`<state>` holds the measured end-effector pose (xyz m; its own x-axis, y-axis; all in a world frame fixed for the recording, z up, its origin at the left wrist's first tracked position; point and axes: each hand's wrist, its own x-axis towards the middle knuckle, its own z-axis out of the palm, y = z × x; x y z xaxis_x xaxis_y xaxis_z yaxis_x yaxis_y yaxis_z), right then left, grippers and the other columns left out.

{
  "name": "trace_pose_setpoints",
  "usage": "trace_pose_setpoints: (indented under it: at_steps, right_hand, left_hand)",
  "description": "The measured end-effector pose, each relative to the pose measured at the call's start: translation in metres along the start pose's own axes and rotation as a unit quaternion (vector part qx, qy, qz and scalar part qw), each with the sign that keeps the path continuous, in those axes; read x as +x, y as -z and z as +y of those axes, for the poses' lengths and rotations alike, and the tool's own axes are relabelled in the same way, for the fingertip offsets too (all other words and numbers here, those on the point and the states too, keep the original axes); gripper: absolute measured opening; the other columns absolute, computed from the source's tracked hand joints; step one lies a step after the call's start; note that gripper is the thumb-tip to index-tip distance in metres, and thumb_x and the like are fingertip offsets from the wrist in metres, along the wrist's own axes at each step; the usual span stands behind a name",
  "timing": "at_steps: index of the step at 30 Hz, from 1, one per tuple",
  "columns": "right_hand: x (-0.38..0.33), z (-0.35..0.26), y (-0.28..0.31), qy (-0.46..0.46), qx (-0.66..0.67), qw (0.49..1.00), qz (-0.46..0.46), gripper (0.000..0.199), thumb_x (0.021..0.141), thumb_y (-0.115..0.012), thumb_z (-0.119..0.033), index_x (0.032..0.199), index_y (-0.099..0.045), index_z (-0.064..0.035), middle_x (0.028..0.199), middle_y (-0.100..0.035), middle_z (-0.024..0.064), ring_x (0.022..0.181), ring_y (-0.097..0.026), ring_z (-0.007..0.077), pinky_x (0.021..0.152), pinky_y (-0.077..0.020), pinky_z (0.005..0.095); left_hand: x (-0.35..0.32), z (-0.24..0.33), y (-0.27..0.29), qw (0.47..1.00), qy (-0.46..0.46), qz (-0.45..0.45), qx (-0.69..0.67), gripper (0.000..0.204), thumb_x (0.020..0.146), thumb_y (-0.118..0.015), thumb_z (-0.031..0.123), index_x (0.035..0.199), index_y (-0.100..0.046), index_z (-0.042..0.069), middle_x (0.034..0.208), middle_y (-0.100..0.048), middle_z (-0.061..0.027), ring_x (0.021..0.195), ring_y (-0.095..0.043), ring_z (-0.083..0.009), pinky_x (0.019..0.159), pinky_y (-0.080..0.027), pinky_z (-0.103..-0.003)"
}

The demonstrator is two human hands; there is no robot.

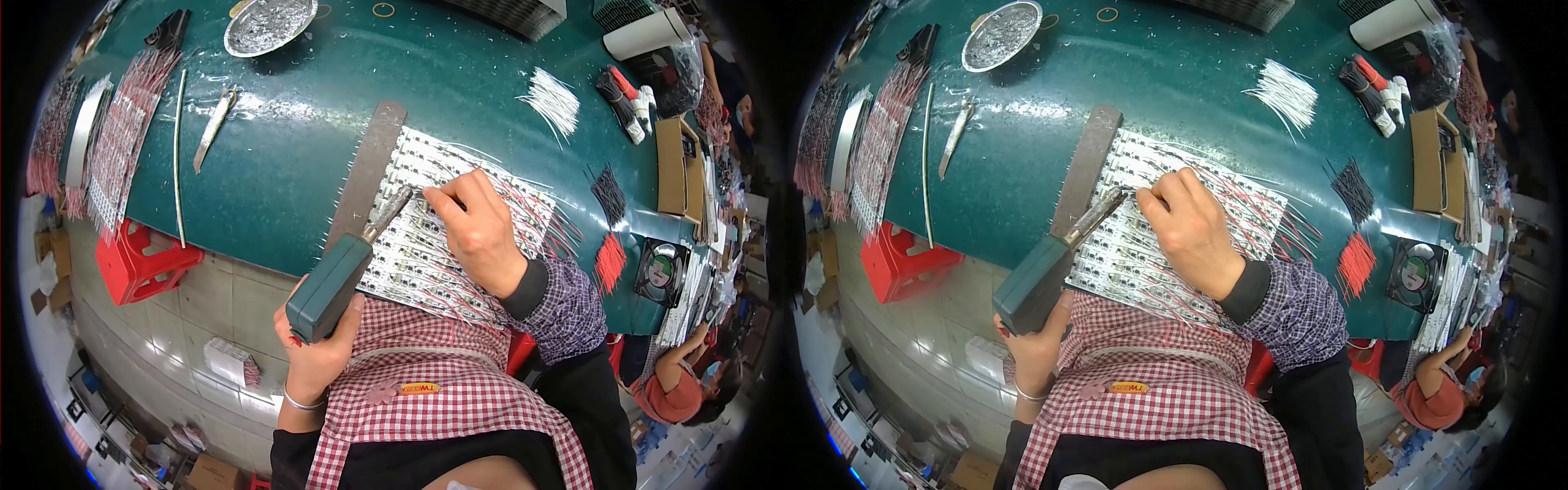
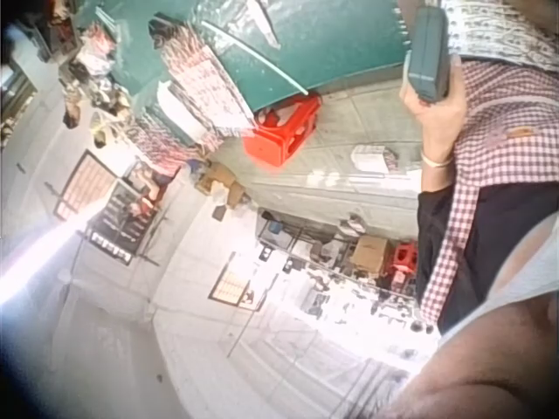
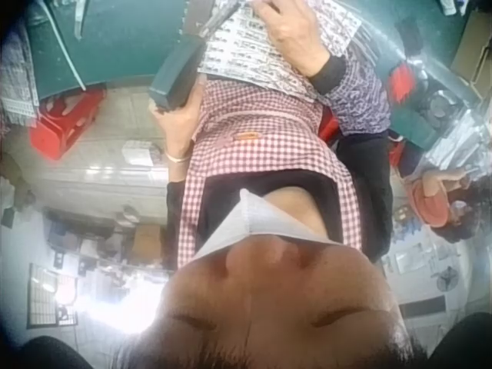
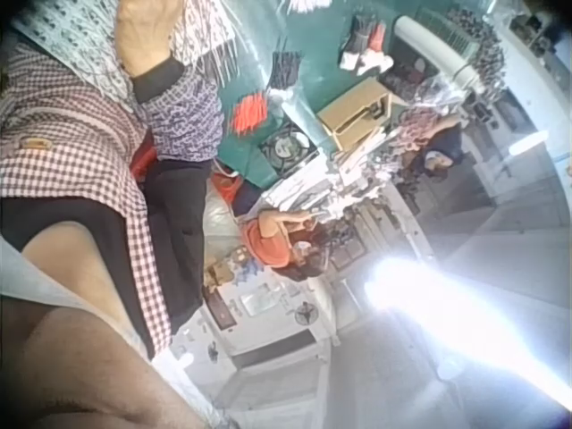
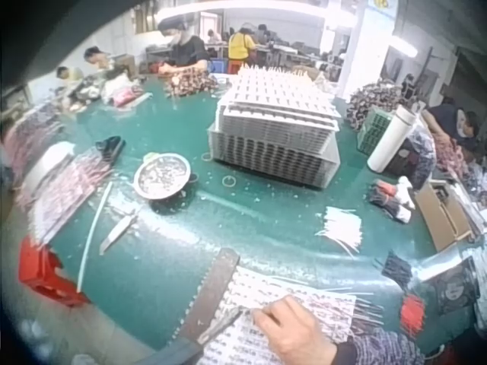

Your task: The person solders electrical wires onto LED strip components and circuit boards using a soldering iron.

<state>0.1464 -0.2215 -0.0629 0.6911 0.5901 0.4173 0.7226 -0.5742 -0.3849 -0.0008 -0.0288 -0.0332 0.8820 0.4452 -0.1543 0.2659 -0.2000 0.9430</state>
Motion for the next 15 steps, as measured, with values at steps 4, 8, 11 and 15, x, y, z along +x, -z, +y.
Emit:
trace_pose_setpoints:
  at_steps: [4, 8, 11, 15]
  right_hand:
    - [0.0, -0.0002, 0.0003, 0.002, -0.001, 1.0, -0.005, 0.025, 0.071, -0.062, 0.0, 0.096, -0.064, -0.0001, 0.082, -0.051, 0.0075, 0.078, -0.052, 0.0226, 0.063, -0.046, 0.0332]
    - [-0.0006, -0.0001, 0.0003, 0.003, -0.006, 1.0, -0.011, 0.024, 0.071, -0.062, -0.001, 0.095, -0.064, 0.0001, 0.083, -0.051, 0.0077, 0.079, -0.052, 0.0227, 0.063, -0.0463, 0.0333]
    - [-0.0005, -0.0004, 0.0, 0.001, -0.005, 1.0, -0.005, 0.024, 0.071, -0.062, -0.001, 0.095, -0.064, 0.0001, 0.083, -0.051, 0.0077, 0.079, -0.052, 0.0228, 0.063, -0.0462, 0.0333]
    - [0.0012, -0.0016, 0.0012, 0.005, -0.008, 1.0, -0.005, 0.024, 0.071, -0.061, 0.0, 0.095, -0.064, 0.0001, 0.083, -0.052, 0.0077, 0.079, -0.052, 0.0228, 0.063, -0.046, 0.0335]
  left_hand:
    - [0.0018, 0.0047, 0.0016, 1.0, -0.008, -0.025, 0.011, 0.017, 0.072, -0.078, 0.0, 0.085, -0.067, -0.003, 0.082, -0.068, -0.0083, 0.065, -0.064, -0.0148, 0.059, -0.05, -0.027]
    - [-0.0023, 0.007, 0.0008, 1.0, 0.015, 0.005, -0.008, 0.015, 0.075, -0.076, 0.001, 0.087, -0.069, -0.004, 0.079, -0.07, -0.0083, 0.064, -0.065, -0.0124, 0.058, -0.05, -0.027]
    - [-0.0045, 0.0092, 0.0038, 0.999, 0.028, 0.007, -0.029, 0.016, 0.076, -0.076, 0.002, 0.09, -0.07, -0.005, 0.078, -0.071, -0.0088, 0.065, -0.065, -0.0121, 0.058, -0.051, -0.026]
    - [-0.0047, 0.0112, 0.0044, 0.999, 0.019, 0.014, -0.033, 0.018, 0.077, -0.076, 0.002, 0.092, -0.07, -0.005, 0.08, -0.071, -0.0089, 0.067, -0.066, -0.0124, 0.06, -0.052, -0.026]
